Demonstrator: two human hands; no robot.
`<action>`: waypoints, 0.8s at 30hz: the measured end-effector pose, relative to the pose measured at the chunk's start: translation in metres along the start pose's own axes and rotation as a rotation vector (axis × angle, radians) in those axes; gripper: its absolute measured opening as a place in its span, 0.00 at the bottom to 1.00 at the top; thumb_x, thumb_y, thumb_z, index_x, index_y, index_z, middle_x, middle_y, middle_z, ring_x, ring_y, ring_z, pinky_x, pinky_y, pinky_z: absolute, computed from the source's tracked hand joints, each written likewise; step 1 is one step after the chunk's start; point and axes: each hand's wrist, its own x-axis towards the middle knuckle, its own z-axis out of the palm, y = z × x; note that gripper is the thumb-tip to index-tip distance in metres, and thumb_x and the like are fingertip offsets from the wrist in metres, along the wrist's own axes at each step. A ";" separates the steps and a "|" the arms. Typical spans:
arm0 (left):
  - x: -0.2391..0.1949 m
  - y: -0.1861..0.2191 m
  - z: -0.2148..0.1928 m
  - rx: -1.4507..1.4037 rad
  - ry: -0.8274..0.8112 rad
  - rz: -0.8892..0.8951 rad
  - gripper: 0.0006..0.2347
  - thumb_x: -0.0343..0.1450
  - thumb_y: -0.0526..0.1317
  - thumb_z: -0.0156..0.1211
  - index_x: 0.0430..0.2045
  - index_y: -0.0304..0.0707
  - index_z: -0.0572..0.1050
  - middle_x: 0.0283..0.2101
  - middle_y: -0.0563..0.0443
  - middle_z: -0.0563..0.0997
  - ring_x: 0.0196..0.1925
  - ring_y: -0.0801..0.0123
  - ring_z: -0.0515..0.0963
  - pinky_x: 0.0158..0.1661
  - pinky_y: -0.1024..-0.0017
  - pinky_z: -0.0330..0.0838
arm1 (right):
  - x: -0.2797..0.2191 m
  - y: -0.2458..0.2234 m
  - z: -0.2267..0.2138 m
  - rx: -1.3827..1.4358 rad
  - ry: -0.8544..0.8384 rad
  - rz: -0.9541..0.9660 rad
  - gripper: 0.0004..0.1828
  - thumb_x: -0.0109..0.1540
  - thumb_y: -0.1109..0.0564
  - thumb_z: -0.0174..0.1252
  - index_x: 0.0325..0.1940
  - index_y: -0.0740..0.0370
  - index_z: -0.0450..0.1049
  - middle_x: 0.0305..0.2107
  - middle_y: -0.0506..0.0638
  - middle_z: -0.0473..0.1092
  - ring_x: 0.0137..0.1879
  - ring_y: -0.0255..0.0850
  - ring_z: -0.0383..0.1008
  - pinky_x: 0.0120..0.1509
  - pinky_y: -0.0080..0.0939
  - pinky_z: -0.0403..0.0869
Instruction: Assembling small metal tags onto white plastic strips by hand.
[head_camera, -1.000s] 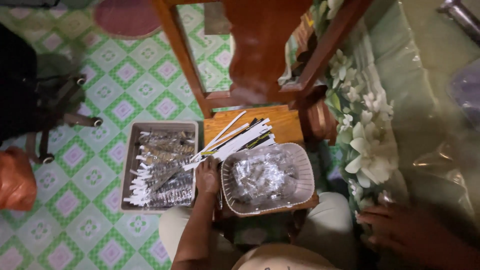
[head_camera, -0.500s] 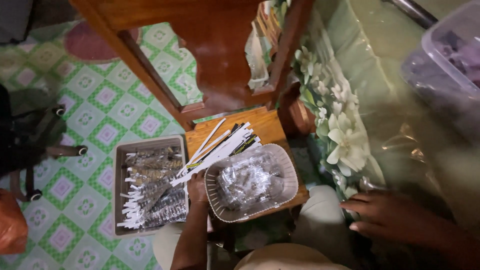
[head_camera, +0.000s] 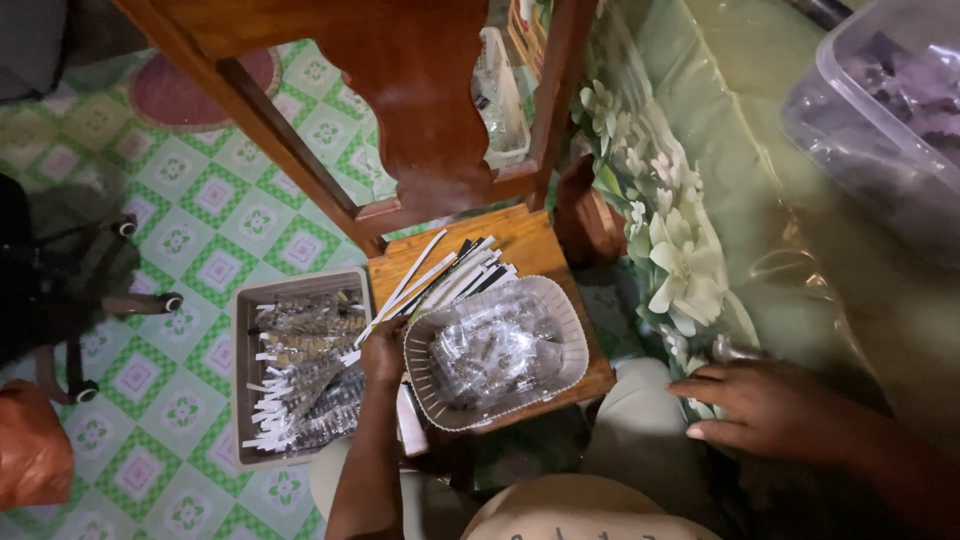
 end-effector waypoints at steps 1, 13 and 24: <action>-0.002 0.007 -0.008 0.002 0.002 0.001 0.12 0.68 0.51 0.62 0.43 0.66 0.85 0.44 0.64 0.87 0.47 0.70 0.85 0.42 0.69 0.74 | 0.002 0.002 0.001 0.001 0.003 -0.002 0.33 0.63 0.27 0.50 0.70 0.32 0.64 0.61 0.37 0.68 0.63 0.40 0.71 0.65 0.48 0.68; -0.101 0.158 -0.149 -0.701 0.035 -0.058 0.14 0.69 0.38 0.63 0.49 0.40 0.80 0.53 0.45 0.84 0.57 0.58 0.82 0.60 0.58 0.76 | 0.005 -0.009 -0.017 -0.006 0.098 -0.014 0.30 0.64 0.33 0.54 0.69 0.35 0.66 0.66 0.45 0.63 0.69 0.45 0.66 0.70 0.51 0.65; -0.171 0.164 -0.044 -1.616 -0.707 0.075 0.14 0.71 0.36 0.62 0.48 0.24 0.78 0.39 0.31 0.84 0.35 0.48 0.87 0.43 0.54 0.82 | -0.026 -0.058 -0.075 0.231 0.512 -0.181 0.18 0.62 0.45 0.62 0.53 0.50 0.81 0.49 0.49 0.78 0.55 0.50 0.80 0.58 0.48 0.77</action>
